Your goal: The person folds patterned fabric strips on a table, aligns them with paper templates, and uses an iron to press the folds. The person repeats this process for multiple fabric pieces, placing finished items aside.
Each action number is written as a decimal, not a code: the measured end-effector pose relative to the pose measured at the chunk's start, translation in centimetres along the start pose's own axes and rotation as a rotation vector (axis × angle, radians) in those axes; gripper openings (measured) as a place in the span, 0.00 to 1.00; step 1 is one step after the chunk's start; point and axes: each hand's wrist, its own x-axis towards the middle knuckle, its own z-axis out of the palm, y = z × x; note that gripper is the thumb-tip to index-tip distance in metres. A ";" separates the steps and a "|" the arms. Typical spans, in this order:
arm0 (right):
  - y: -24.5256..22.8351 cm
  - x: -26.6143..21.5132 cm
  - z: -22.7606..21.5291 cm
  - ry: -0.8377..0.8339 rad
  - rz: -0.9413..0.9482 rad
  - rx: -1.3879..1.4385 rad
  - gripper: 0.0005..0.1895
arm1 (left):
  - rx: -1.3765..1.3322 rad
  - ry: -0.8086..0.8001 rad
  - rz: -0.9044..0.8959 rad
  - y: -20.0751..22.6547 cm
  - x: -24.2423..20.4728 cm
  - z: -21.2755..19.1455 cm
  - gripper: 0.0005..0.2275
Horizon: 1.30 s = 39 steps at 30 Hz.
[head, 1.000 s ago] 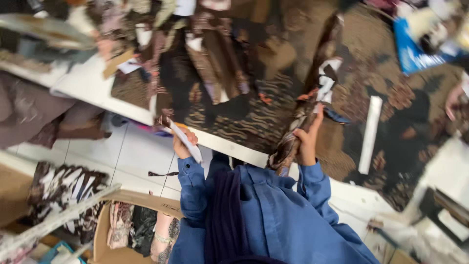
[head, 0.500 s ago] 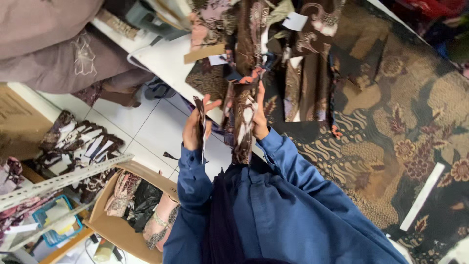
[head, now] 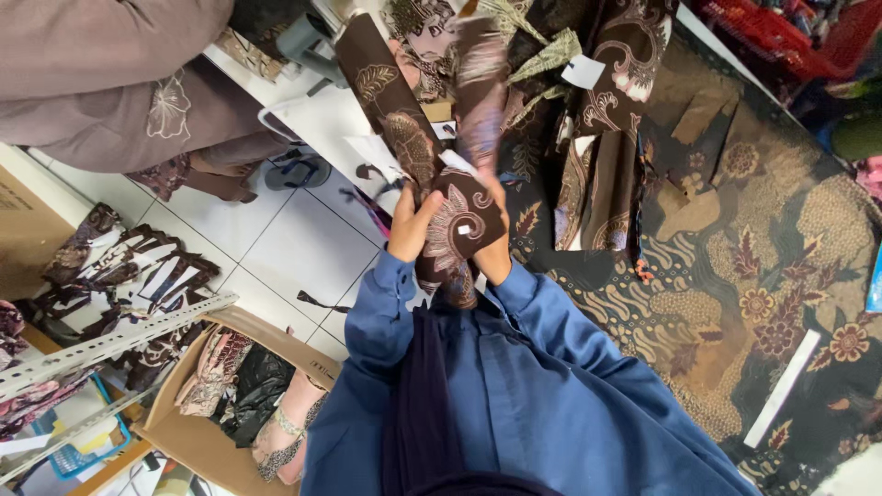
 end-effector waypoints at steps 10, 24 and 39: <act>-5.9 8.3 -1.3 0.110 -0.400 -0.413 0.16 | 0.414 -0.130 0.174 4.6 -1.5 -2.3 0.20; -9.8 2.9 -0.8 -0.023 -0.278 -0.165 0.09 | 0.538 -0.213 0.457 -1.7 -5.4 -5.1 0.29; 0.8 -5.4 1.5 -0.933 0.070 -0.572 0.41 | -0.191 0.294 -0.215 -16.3 -15.2 -8.0 0.20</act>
